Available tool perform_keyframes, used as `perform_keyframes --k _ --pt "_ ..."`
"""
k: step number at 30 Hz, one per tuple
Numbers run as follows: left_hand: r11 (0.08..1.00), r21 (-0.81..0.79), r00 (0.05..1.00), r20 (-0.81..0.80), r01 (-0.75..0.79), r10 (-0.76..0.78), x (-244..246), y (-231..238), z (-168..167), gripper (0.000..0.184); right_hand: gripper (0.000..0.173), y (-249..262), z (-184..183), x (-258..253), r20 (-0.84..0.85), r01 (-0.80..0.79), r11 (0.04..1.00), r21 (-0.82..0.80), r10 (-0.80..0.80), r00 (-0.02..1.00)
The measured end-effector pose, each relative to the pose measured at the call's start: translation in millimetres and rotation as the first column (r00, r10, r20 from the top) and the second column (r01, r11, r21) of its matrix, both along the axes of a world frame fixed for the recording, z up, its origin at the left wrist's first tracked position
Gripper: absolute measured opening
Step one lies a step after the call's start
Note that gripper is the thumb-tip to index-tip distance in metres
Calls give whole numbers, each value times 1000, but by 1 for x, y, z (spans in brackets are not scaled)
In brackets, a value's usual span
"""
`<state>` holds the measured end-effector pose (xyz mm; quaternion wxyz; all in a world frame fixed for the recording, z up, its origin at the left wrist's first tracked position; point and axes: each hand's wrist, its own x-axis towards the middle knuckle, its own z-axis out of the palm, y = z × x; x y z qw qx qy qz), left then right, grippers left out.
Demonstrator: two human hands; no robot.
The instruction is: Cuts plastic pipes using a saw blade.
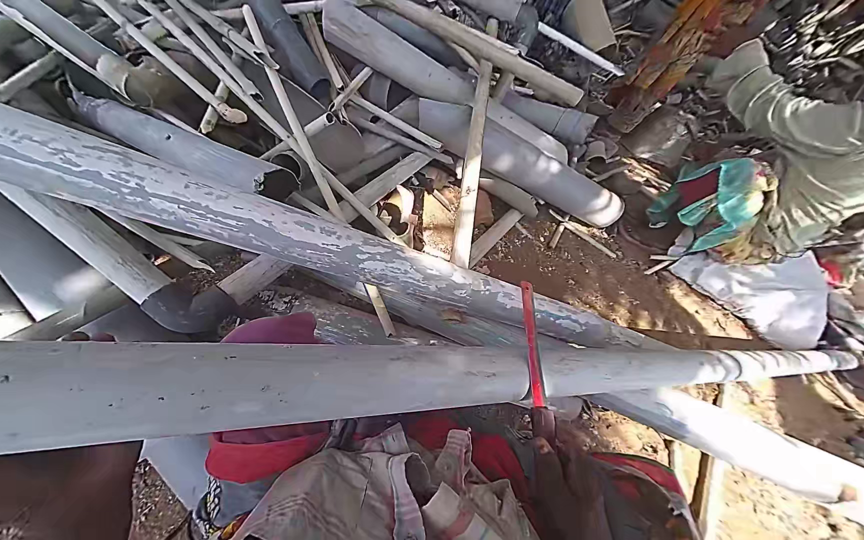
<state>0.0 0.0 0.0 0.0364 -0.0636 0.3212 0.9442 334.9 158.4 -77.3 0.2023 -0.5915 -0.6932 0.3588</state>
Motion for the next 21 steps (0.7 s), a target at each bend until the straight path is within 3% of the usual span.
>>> perform_keyframes --k 2,3,5,7,8,11,13,15,16,18,21 --pt "938 220 931 -309 268 -194 -90 -26 -78 99 35 6 -4 -1 -209 58 996 -66 -70 975" --pt "908 268 903 -375 322 -209 -115 -21 -89 106 30 12 -10 0 -293 76 996 -48 -86 952" --pt "833 422 886 -434 358 -162 -130 5 -89 89 32 22 -10 -8 -387 113 993 -19 -111 915" --pt "676 561 846 -500 478 -184 -132 23 -101 61 36 27 -9 -17 -384 145 989 -10 -138 913" --pt "643 566 832 -510 515 -217 -129 27 -109 56 37 26 -11 -23 -348 134 991 14 -121 930" --pt "542 627 825 -480 560 -298 -115 37 -119 44 42 6 -11 -50 -112 -140 981 133 155 981" --pt "465 626 779 -534 625 -329 -115 38 -127 37 43 -10 -12 -72 56 -378 852 362 385 921" --pt "513 619 803 -495 594 -332 -109 37 -123 36 43 -9 -11 -83 197 -478 715 511 444 874" --pt "560 604 823 -450 567 -348 -103 34 -119 39 43 -5 -8 -82 251 -477 710 519 406 878" --pt "669 536 857 -349 515 -380 -91 26 -115 60 42 13 -1 -67 297 -364 839 404 256 920" --pt "778 468 906 -169 420 -388 -68 19 -106 89 45 67 11 -15 380 4 993 114 -47 924"
